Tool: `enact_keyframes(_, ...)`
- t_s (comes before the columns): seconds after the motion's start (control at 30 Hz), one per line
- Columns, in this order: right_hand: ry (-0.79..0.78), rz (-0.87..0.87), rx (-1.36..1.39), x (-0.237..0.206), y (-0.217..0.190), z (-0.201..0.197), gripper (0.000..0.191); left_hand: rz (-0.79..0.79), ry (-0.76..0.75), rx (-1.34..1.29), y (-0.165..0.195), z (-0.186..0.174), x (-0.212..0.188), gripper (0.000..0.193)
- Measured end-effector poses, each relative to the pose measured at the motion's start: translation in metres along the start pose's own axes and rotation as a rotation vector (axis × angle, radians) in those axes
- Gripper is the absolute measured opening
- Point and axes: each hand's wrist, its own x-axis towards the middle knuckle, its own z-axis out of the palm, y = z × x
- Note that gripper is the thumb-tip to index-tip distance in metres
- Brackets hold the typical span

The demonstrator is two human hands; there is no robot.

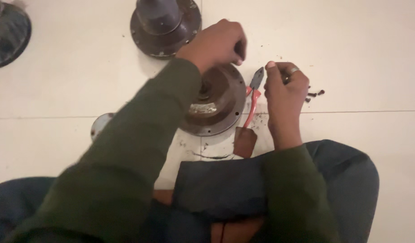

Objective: The person sits on the floor and uses a curved metal rod to scrape around the edge of an electric motor housing, working around its circumference and repositioning the housing while scraping off residue. Loose screws and pliers lie nearby on the floor.

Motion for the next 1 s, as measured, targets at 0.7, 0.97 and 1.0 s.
enact_keyframes(0.7,0.000,0.027,0.010,0.002,-0.001,0.003,0.022,-0.083,-0.254,0.051,-0.021,0.024,0.019,0.018)
enact_keyframes(0.97,-0.093,0.031,-0.176,-0.001,0.003,0.010,0.024,-0.226,-0.407,0.105,-0.006,0.019,0.019,0.023)
enact_keyframes(1.0,-0.091,0.025,-0.169,-0.001,0.003,0.010,0.024,-0.228,-0.414,0.115,-0.001,0.018,0.020,0.023)
